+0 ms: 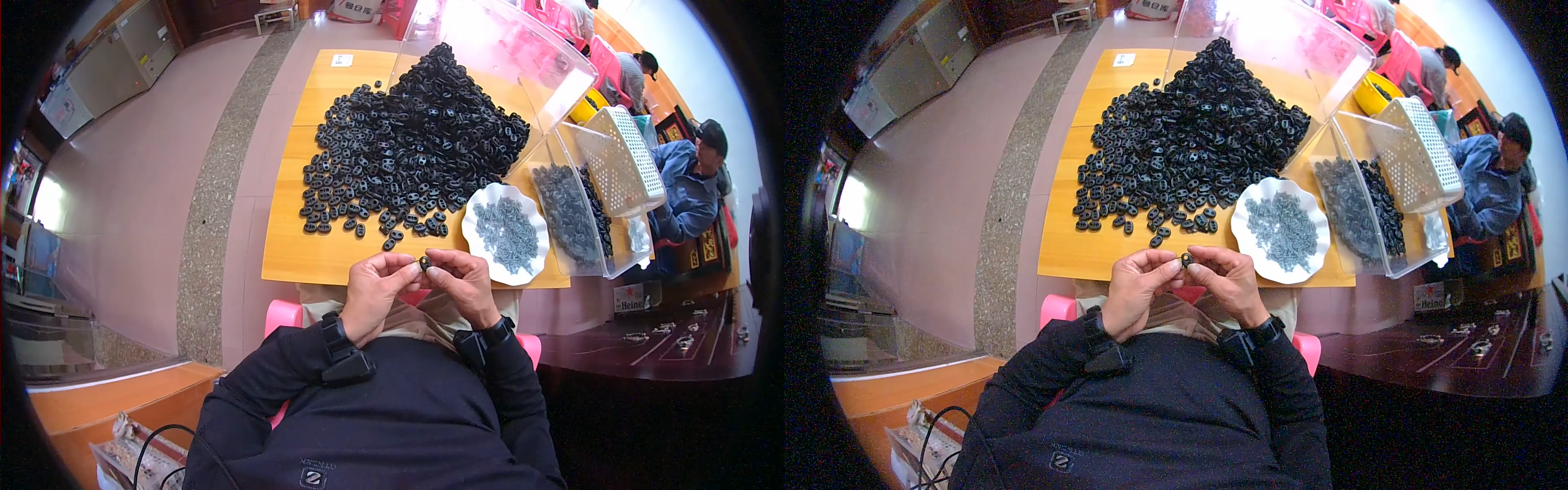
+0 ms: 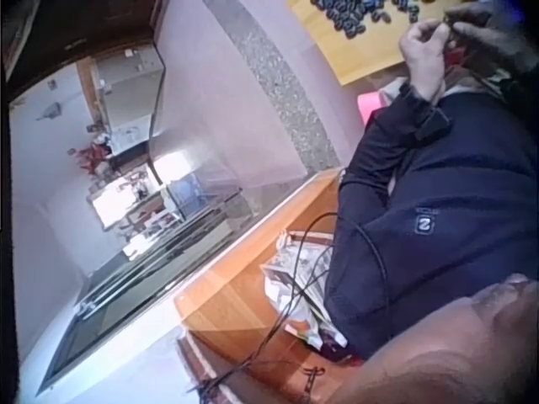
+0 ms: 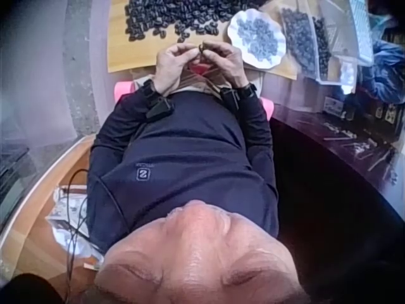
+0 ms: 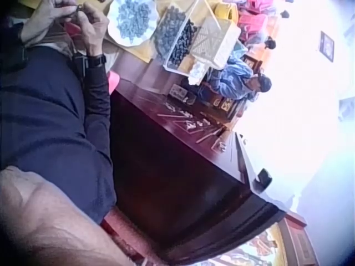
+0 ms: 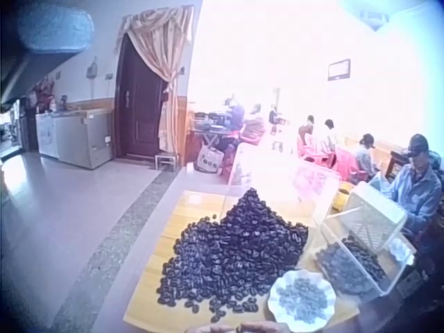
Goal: The recorder is manually assembling small black plastic rings with center pins at a manual workstation.
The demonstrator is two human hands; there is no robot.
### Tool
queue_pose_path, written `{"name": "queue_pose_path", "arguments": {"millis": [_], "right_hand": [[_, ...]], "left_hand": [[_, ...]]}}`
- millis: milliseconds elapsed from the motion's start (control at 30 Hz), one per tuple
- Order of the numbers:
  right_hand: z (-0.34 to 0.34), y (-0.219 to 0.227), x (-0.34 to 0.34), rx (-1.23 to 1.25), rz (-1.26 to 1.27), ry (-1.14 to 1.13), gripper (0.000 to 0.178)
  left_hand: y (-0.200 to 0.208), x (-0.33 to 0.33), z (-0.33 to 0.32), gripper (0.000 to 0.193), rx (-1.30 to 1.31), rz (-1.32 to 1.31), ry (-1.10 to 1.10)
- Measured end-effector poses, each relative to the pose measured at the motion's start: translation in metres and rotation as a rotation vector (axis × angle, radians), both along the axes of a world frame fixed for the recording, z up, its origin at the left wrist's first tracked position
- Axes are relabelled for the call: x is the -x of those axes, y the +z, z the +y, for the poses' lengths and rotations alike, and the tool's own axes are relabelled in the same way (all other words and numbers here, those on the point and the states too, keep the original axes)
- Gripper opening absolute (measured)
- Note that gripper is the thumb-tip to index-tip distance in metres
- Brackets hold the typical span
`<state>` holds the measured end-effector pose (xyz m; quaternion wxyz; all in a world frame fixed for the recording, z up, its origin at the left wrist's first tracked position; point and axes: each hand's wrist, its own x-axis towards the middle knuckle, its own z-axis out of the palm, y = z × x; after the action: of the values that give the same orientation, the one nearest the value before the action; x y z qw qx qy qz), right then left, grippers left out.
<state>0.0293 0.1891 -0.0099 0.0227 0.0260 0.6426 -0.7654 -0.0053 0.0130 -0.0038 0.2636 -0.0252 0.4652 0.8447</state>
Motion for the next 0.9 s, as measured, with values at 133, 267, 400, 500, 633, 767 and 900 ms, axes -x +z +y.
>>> {"name": "queue_pose_path", "arguments": {"millis": [133,267,400,500,633,767,900], "right_hand": [[0.000,0.000,0.000,-0.007,0.007,0.005,0.029],[0.001,-0.001,0.000,-0.041,0.019,0.008,0.027],[0.001,0.001,0.000,-0.003,0.016,0.010,0.027],[0.002,0.001,0.000,-0.059,0.047,0.016,0.026],[0.000,0.008,0.000,-0.058,0.076,0.038,0.024],[0.003,0.009,-0.002,-0.014,0.082,0.051,0.024],[0.005,0.008,-0.003,0.014,0.125,0.063,0.023]], "left_hand": [[-0.001,0.000,0.000,0.013,0.010,0.005,0.005],[-0.001,-0.001,0.000,0.013,-0.002,0.005,0.008],[0.001,-0.002,0.000,0.013,-0.025,-0.028,0.002],[0.000,-0.002,0.000,0.012,-0.035,-0.023,-0.007],[0.002,-0.002,-0.002,0.011,-0.061,-0.019,-0.044],[0.002,-0.001,-0.003,0.010,-0.078,-0.025,-0.084],[0.005,0.001,-0.004,0.011,-0.130,-0.053,-0.146]]}}
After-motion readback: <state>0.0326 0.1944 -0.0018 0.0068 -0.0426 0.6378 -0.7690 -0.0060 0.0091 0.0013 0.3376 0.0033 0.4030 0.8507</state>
